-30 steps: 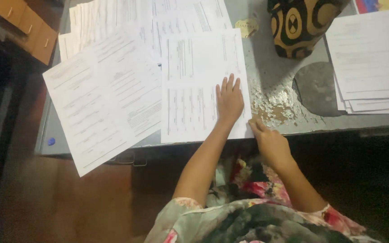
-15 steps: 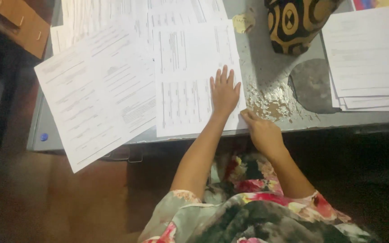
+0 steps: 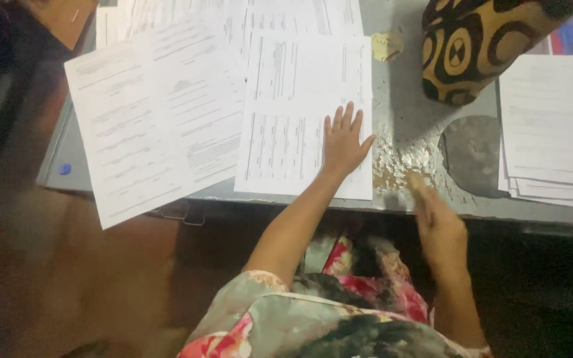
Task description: Sorting and organizing stacks of printed documents on a desk
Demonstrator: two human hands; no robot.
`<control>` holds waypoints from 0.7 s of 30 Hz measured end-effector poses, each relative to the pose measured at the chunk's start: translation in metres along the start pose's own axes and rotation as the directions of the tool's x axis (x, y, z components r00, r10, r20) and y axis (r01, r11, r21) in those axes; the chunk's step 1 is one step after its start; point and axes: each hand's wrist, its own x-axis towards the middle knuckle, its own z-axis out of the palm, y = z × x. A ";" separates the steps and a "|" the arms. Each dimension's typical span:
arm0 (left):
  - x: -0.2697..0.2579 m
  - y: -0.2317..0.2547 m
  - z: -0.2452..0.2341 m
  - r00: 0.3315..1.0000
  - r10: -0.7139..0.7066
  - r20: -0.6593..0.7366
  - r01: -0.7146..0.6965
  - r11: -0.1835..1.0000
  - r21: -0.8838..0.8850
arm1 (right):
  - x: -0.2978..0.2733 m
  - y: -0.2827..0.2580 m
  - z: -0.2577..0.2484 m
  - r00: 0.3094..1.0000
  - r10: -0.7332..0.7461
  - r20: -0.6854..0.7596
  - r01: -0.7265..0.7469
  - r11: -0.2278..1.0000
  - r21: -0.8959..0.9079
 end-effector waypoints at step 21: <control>-0.115 -0.052 -0.076 0.865 0.417 0.278 -0.033 0.600 -0.799 | 0.009 0.040 0.035 0.909 0.373 0.187 -0.417 0.807 0.418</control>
